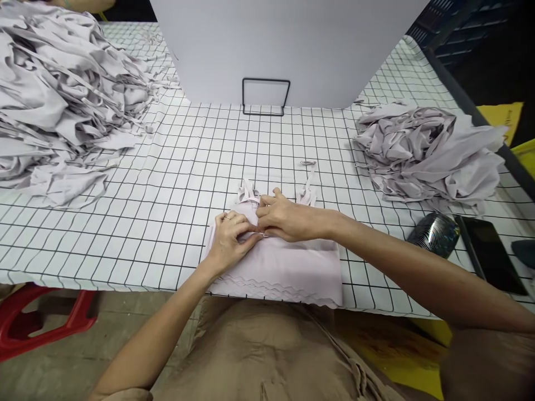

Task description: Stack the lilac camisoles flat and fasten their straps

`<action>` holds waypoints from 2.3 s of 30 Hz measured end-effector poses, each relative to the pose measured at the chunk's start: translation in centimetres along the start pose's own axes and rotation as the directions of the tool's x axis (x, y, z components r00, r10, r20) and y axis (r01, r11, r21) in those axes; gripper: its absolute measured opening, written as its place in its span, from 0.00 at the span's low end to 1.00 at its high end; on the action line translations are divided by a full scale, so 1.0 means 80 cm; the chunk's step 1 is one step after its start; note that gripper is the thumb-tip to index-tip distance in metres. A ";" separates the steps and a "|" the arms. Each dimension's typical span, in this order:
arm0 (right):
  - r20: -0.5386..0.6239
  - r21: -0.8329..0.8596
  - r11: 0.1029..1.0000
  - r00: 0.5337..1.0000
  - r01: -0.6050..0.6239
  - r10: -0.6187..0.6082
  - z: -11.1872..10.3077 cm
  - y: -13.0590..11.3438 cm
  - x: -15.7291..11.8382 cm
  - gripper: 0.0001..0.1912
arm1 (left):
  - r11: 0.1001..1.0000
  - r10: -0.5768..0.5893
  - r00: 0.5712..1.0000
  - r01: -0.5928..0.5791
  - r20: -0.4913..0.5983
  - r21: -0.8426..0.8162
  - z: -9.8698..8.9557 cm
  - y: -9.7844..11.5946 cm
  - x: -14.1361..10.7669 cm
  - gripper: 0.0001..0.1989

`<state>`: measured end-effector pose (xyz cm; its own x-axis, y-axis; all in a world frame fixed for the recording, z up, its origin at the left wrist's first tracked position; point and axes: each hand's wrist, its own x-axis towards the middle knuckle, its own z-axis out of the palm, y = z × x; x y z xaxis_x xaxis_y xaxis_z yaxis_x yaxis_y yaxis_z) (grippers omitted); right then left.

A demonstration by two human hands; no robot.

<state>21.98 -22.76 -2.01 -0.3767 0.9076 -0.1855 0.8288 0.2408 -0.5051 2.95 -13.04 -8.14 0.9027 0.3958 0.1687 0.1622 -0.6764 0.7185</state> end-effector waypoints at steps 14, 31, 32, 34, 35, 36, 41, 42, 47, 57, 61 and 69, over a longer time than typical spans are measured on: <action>-0.005 -0.026 1.000 1.000 -0.017 0.017 -0.003 -0.001 0.001 0.13 | 0.999 -0.012 1.000 0.012 0.002 -0.046 -0.001 0.001 0.000 0.05; -0.229 0.081 0.994 0.972 0.067 -0.047 0.018 0.002 0.009 0.12 | 0.998 -0.009 1.000 0.007 -0.025 -0.058 0.000 -0.004 -0.002 0.06; -0.257 0.093 0.993 0.965 0.077 -0.051 0.022 0.001 0.010 0.12 | 0.998 -0.019 1.000 0.018 -0.019 -0.058 0.000 -0.003 -0.001 0.06; -0.292 0.121 0.988 0.955 0.095 -0.056 0.026 0.003 0.013 0.13 | 0.998 -0.040 0.999 0.040 -0.002 -0.053 -0.001 -0.002 -0.001 0.07; -0.292 0.143 0.985 0.955 0.095 -0.049 0.026 0.007 0.014 0.12 | 0.998 -0.049 0.999 0.049 0.005 -0.049 -0.001 -0.001 0.000 0.07; -0.279 0.170 0.982 0.960 0.084 -0.034 0.023 0.013 0.016 0.10 | 0.997 -0.055 0.998 0.055 0.009 -0.045 -0.001 -0.001 0.000 0.07; -0.216 0.249 0.966 0.968 -0.072 0.127 -0.025 0.057 0.035 0.19 | 0.998 -0.069 0.998 0.069 -0.002 -0.004 -0.005 0.001 0.000 0.04; -0.229 0.251 0.964 0.962 -0.087 0.146 -0.036 0.065 0.040 0.22 | 0.997 -0.070 0.997 0.070 -0.013 0.017 -0.006 0.001 -0.001 0.04; -0.306 0.247 0.966 0.939 -0.079 0.155 -0.054 0.083 0.071 0.23 | 0.991 -0.067 0.997 0.071 -0.039 0.111 -0.008 -0.001 -0.008 0.06; -0.594 0.158 0.971 0.768 -0.179 0.238 0.002 0.062 0.017 0.08 | 0.968 -0.022 0.970 0.082 -0.243 0.237 -0.048 -0.012 -0.040 0.14; -0.670 0.025 0.839 0.613 -0.544 0.418 0.057 -0.009 -0.107 0.20 | 0.966 -0.101 0.969 0.150 -0.226 0.209 -0.064 -0.012 -0.093 0.12; -0.601 0.071 0.566 0.418 -0.821 0.682 0.169 -0.083 -0.183 0.25 | 0.958 -0.247 0.952 0.268 -0.179 0.105 -0.052 -0.004 -0.112 0.13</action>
<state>16.39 -42.29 -7.37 0.6561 0.7499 0.0847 0.7491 -0.6336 -0.1932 -6.83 -13.77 -7.04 0.7485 0.6549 0.1043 0.4389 -0.6070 0.6625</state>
